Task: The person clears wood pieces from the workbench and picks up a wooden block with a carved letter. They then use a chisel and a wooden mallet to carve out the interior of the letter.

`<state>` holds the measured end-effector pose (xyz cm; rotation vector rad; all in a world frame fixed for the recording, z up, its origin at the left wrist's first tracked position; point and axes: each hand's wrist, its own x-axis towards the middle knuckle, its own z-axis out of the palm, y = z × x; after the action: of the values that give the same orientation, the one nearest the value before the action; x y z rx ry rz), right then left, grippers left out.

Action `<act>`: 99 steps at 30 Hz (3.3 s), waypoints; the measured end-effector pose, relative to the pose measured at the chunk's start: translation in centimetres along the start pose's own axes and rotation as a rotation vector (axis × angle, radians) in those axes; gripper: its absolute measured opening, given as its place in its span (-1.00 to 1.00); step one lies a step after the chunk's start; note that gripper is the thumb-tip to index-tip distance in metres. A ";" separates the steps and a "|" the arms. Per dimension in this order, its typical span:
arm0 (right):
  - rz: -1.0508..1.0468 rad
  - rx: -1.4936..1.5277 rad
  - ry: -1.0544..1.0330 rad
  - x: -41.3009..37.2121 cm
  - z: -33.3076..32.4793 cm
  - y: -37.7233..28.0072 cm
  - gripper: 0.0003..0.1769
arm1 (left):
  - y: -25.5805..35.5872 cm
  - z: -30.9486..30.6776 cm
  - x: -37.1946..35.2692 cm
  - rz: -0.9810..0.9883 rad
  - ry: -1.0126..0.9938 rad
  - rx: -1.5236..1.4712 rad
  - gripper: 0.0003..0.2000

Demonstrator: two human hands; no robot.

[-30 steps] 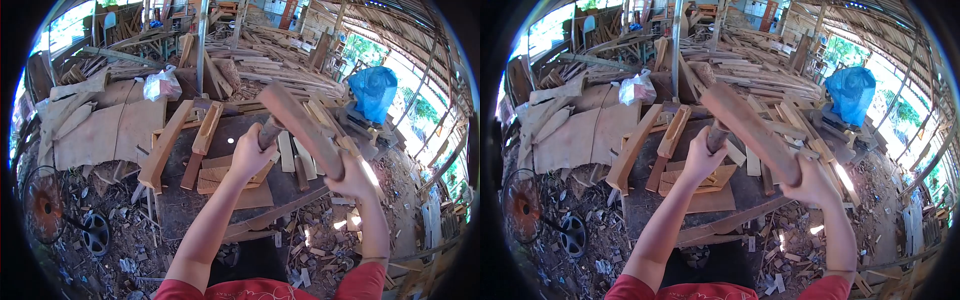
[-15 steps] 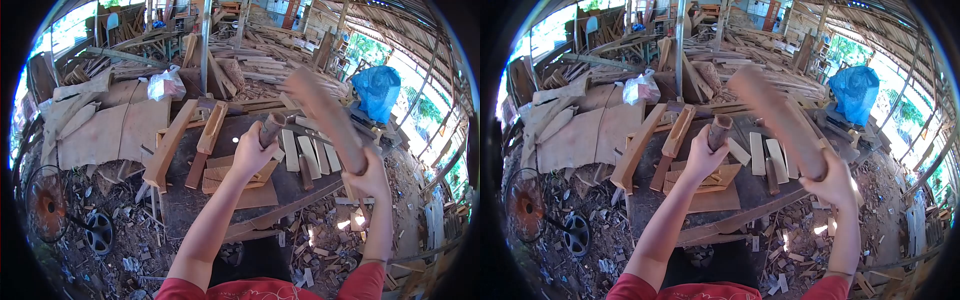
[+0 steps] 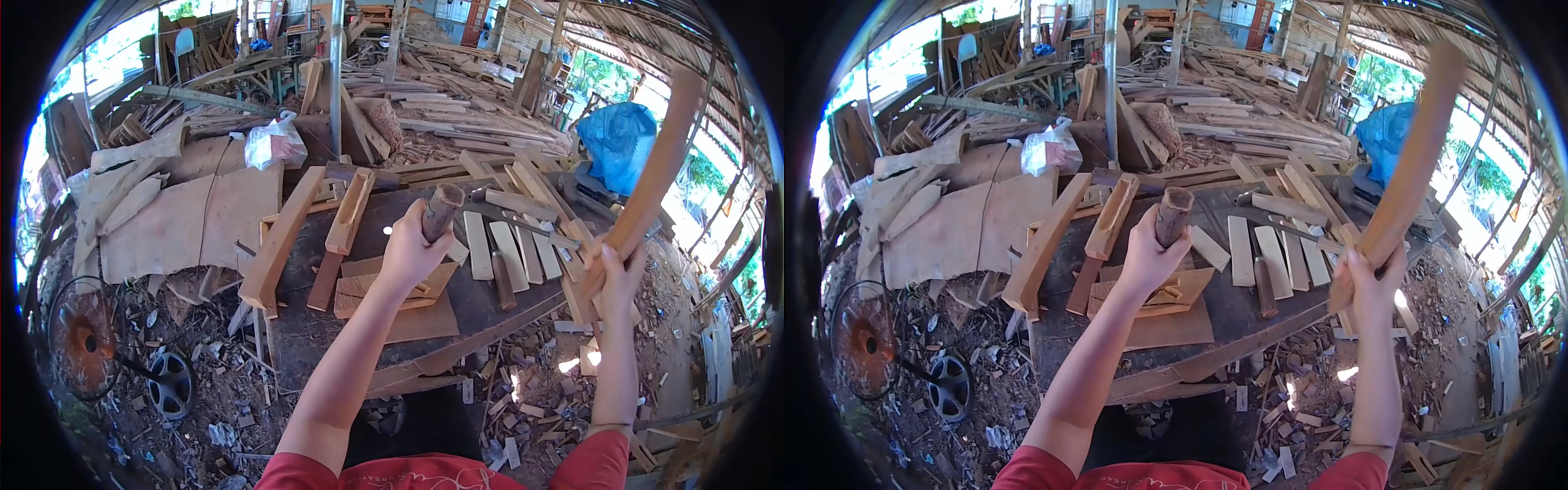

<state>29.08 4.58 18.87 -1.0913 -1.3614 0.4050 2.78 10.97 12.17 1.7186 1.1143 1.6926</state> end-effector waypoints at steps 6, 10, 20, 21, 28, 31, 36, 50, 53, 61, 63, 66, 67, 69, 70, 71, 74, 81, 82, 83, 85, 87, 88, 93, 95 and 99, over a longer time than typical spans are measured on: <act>-0.285 -0.738 -0.623 0.2 -1.7 -0.6 -0.43 | -0.2 -0.2 -0.2 0.031 0.016 0.009 -0.78; -0.265 -0.376 -0.180 -0.2 -0.1 0.4 -0.43 | -0.2 -0.6 -0.1 -0.004 0.040 0.011 -0.77; -0.304 -0.400 -0.116 0.6 -1.1 -1.6 -0.50 | -0.5 -0.4 -0.6 0.011 0.020 -0.026 -0.76; -0.305 -0.405 -0.123 0.4 -1.0 -1.2 -0.50 | -0.5 -0.3 -0.5 0.017 0.015 -0.018 -0.76; -0.226 -0.816 -0.632 1.1 -1.7 -2.1 -0.52 | 0.0 0.0 -1.1 0.040 -0.028 0.032 -0.76; -0.304 -0.515 -0.258 1.2 -1.7 -1.4 -0.51 | 0.0 -0.2 -1.0 0.020 -0.013 0.013 -0.76; 0.032 0.206 -0.088 0.1 0.0 -1.9 -0.49 | -0.2 -0.5 -0.8 0.039 0.004 -0.014 -0.78; -0.289 -0.896 -0.708 1.0 -0.5 -3.6 -0.45 | -0.3 -0.6 -1.0 0.065 0.001 -0.025 -0.76; -0.301 -0.616 -0.409 1.3 -1.4 -2.6 -0.42 | -0.4 -0.9 -1.1 0.050 0.025 -0.048 -0.81; -0.312 -0.780 -0.540 0.5 0.6 -5.3 -0.31 | -0.6 -0.6 -1.0 0.050 0.035 -0.080 -0.76; -0.223 -0.883 -0.674 1.3 0.3 -8.1 -0.26 | -0.4 -0.9 -0.8 0.056 0.027 -0.029 -0.76; -0.203 -0.319 -0.162 1.0 1.5 -6.1 -0.28 | 0.2 -1.1 -1.1 0.002 0.005 0.001 -0.76; -0.077 -0.302 -0.169 1.2 1.1 -5.1 -0.30 | 0.4 -1.1 -1.0 -0.033 -0.008 -0.007 -0.77; -0.181 -0.461 -0.354 0.6 1.7 -4.7 -0.31 | 0.3 -0.9 -1.1 -0.019 -0.012 -0.017 -0.76; -0.289 -0.616 -0.545 0.3 2.3 -4.8 -0.33 | 0.2 -0.9 -1.0 -0.006 -0.010 -0.025 -0.76; -0.181 -0.897 -0.743 0.3 3.1 -6.4 -0.36 | 0.0 -0.7 -1.0 -0.004 -0.010 -0.024 -0.76; -0.192 -0.822 -0.758 0.9 2.2 -8.2 -0.38 | -0.5 -0.6 -1.1 0.101 0.027 -0.055 -0.76; -0.126 -0.734 -0.400 2.0 4.1 -0.3 -0.32 | 0.0 -0.5 -1.2 0.025 0.022 -0.023 -0.81; -0.063 -0.844 -0.405 2.2 4.6 0.9 -0.31 | 0.0 -0.5 -1.3 0.032 0.023 -0.021 -0.82; -0.065 -0.842 -0.405 2.4 5.1 2.5 -0.31 | 0.0 -0.5 -1.2 0.039 0.025 -0.019 -0.82; 0.088 -0.982 -0.503 2.9 6.1 6.2 -0.32 | -0.1 -0.4 -1.3 0.033 0.023 -0.025 -0.82; 0.082 -1.047 -0.546 3.2 7.0 9.5 -0.35 | -0.1 -0.3 -1.5 0.023 0.018 -0.031 -0.83; 0.073 -1.112 -0.585 3.5 7.5 11.1 -0.38 | -0.1 -0.3 -1.5 0.025 0.013 -0.036 -0.83; 0.093 -1.174 -0.610 4.3 9.0 16.6 -0.40 | 0.3 -0.6 -1.3 -0.012 -0.017 0.005 -0.77; 0.109 -1.188 -0.642 4.1 9.2 17.3 -0.36 | 0.2 -0.6 -1.3 -0.009 -0.008 -0.007 -0.78; 0.074 -1.224 -0.683 4.0 9.4 17.4 -0.30 | 0.0 -0.6 -1.2 -0.012 -0.015 -0.004 -0.79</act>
<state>27.43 19.79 5.65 -2.1127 -2.2768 -0.0878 2.30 9.84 11.52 1.7159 1.1112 1.6711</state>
